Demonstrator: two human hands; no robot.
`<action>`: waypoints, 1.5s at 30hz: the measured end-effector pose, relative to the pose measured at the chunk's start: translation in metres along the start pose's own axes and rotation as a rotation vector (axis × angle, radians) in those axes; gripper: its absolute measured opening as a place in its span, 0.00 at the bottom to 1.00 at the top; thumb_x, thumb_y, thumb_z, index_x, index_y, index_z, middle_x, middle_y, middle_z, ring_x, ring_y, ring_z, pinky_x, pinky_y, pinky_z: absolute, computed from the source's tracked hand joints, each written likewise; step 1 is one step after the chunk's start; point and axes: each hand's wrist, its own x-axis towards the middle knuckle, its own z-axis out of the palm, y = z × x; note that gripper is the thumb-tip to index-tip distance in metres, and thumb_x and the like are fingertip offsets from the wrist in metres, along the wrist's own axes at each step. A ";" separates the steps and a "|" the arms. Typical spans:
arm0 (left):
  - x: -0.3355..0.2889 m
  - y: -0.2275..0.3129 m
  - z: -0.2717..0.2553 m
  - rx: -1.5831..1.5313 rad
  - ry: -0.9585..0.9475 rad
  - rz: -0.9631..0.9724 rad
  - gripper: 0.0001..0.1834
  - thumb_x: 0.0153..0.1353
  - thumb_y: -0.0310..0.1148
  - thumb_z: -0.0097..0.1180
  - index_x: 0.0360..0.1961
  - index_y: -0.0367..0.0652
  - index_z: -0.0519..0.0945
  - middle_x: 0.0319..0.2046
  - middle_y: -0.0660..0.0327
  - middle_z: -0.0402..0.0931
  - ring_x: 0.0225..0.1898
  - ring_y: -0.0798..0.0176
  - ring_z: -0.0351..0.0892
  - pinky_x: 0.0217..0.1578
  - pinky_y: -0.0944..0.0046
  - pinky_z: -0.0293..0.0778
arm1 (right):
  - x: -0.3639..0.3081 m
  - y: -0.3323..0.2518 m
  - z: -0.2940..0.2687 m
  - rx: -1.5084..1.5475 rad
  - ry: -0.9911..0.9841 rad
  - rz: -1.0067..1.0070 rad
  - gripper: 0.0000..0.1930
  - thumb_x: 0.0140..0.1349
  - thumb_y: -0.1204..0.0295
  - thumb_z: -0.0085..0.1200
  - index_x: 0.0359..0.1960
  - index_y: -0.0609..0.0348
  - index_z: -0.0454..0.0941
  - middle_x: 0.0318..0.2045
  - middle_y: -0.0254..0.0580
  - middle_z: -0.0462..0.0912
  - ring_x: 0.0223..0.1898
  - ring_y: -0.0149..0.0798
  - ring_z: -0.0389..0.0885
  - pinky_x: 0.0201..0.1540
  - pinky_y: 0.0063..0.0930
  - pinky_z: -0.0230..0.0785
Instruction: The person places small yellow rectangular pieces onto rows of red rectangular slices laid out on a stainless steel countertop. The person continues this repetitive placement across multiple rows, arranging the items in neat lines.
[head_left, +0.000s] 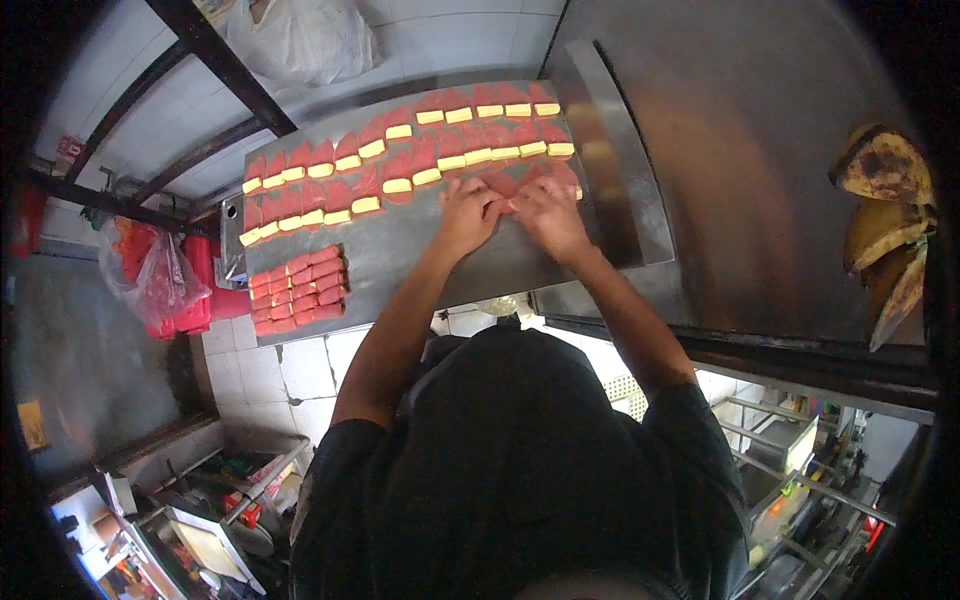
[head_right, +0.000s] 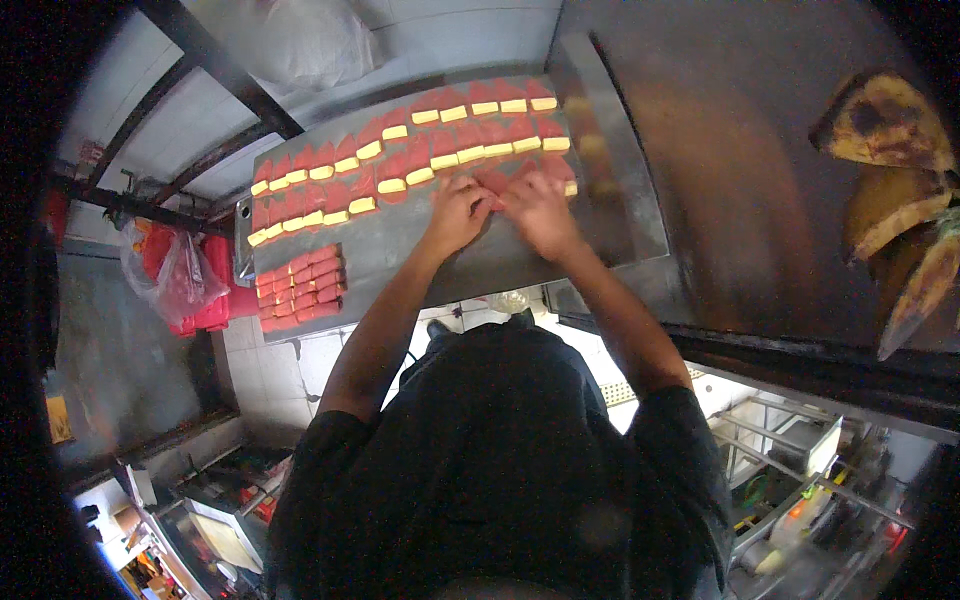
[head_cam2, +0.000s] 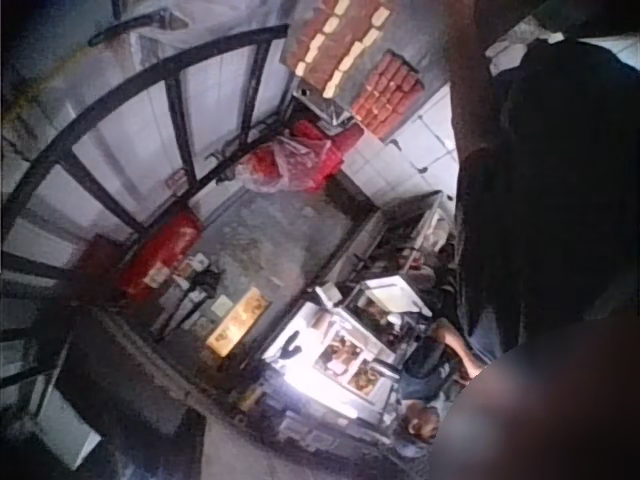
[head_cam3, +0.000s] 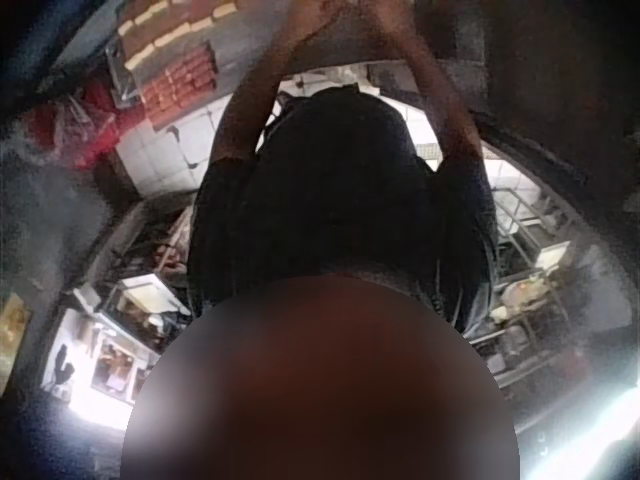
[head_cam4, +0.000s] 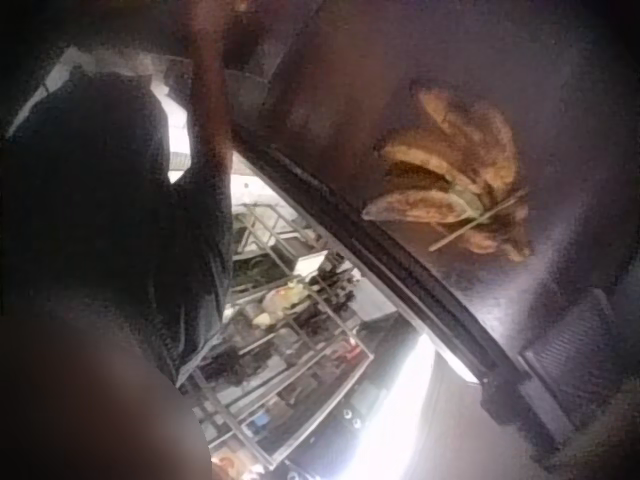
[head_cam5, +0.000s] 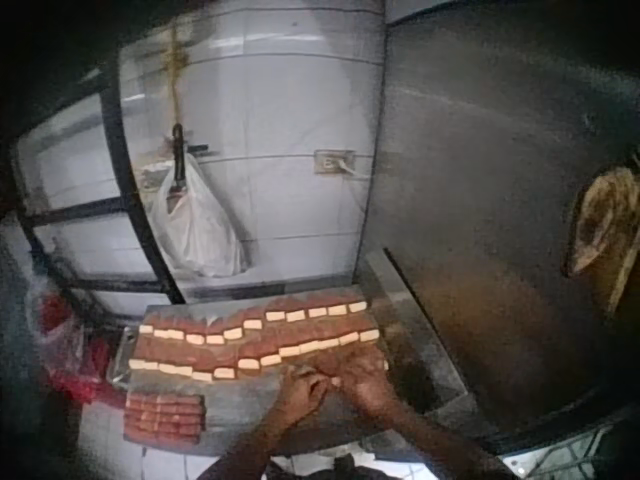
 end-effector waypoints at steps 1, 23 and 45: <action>0.001 -0.001 0.002 0.038 -0.011 -0.012 0.06 0.65 0.38 0.65 0.40 0.53 0.90 0.48 0.63 0.84 0.52 0.50 0.76 0.51 0.44 0.67 | -0.001 -0.004 -0.001 -0.030 -0.060 -0.061 0.19 0.56 0.71 0.60 0.52 0.54 0.86 0.52 0.34 0.85 0.57 0.46 0.77 0.63 0.53 0.64; -0.003 0.012 0.000 0.106 0.025 0.086 0.17 0.62 0.40 0.68 0.51 0.47 0.85 0.55 0.61 0.79 0.57 0.50 0.72 0.54 0.47 0.65 | 0.023 0.009 0.012 0.033 -0.134 0.093 0.14 0.62 0.68 0.61 0.48 0.49 0.89 0.47 0.36 0.85 0.56 0.46 0.74 0.54 0.51 0.59; 0.025 0.003 0.005 0.247 0.123 0.018 0.21 0.59 0.34 0.68 0.55 0.48 0.83 0.52 0.60 0.79 0.57 0.50 0.72 0.55 0.49 0.64 | 0.044 0.021 0.035 0.064 0.024 -0.092 0.14 0.60 0.71 0.55 0.47 0.53 0.85 0.50 0.38 0.84 0.59 0.47 0.76 0.60 0.53 0.62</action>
